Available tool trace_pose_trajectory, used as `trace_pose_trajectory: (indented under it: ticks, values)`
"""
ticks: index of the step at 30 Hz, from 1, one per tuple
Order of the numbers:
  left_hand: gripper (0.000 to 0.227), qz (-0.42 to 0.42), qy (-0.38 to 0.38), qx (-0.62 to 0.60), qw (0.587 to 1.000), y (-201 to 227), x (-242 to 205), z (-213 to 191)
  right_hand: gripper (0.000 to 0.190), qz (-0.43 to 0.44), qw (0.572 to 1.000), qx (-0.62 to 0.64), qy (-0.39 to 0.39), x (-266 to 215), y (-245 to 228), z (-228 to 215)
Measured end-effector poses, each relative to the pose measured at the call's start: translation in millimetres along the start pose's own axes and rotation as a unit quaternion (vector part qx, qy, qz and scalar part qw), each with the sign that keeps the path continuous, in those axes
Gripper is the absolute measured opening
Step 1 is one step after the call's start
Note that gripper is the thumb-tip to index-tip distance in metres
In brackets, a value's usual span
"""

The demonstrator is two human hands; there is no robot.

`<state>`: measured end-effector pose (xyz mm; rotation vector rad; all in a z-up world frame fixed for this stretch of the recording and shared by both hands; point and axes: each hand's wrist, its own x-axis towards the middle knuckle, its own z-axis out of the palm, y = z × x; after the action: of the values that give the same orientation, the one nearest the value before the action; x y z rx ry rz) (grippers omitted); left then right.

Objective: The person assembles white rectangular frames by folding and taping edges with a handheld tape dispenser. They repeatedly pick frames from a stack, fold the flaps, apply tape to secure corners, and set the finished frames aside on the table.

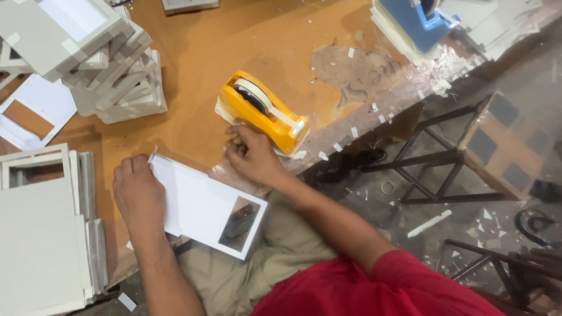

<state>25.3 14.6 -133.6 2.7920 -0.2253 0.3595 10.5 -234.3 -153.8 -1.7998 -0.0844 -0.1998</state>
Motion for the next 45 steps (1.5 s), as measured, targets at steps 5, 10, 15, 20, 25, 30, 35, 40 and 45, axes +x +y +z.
trace_pose_trajectory:
  ticks: [5, 10, 15, 20, 25, 30, 35, 40, 45]
  values:
    - [0.017, -0.001, 0.000, -0.006, 1.000, -1.2, 1.0, -0.9, 0.028, 0.003, 1.000, -0.027, 0.002, 1.7, 1.0, 1.3]
    - [0.018, -0.004, -0.007, 0.002, 1.000, -2.5, 1.5, 0.5, 0.027, -0.012, 0.999, -0.037, 0.008, 2.6, 0.1, 2.2]
    - [0.018, 0.006, -0.006, 0.017, 1.000, -3.1, 1.6, 1.7, 0.025, -0.038, 0.996, -0.077, 0.013, -3.8, -12.4, 1.0]
    - [0.019, 0.006, -0.022, 0.011, 1.000, -4.2, -0.1, 0.7, 0.030, -0.282, 0.943, -0.167, 0.067, -42.0, -27.6, -17.1]
    - [0.020, 0.015, -0.022, 0.008, 1.000, -6.1, -1.3, 0.9, 0.030, -0.329, 0.900, -0.171, 0.229, -71.3, -7.3, -105.4]
    - [0.020, 0.017, -0.027, 0.011, 0.999, -6.4, -5.3, 0.4, 0.058, -0.180, 0.898, -0.184, 0.358, -23.0, 40.9, -218.2]
    - [0.021, 0.021, -0.018, 0.030, 0.999, -9.2, -7.1, 0.9, 0.094, -0.061, 0.914, -0.314, 0.251, -10.4, 76.0, -238.1]
    - [0.016, 0.022, -0.013, 0.024, 0.999, -13.1, -11.5, 3.6, 0.093, -0.036, 0.910, -0.274, 0.310, -11.1, 88.5, -234.0]
    - [0.016, 0.033, -0.008, 0.020, 0.999, -13.9, -15.6, 2.0, 0.091, -0.083, 0.864, -0.342, 0.361, -11.0, 92.9, -233.1]
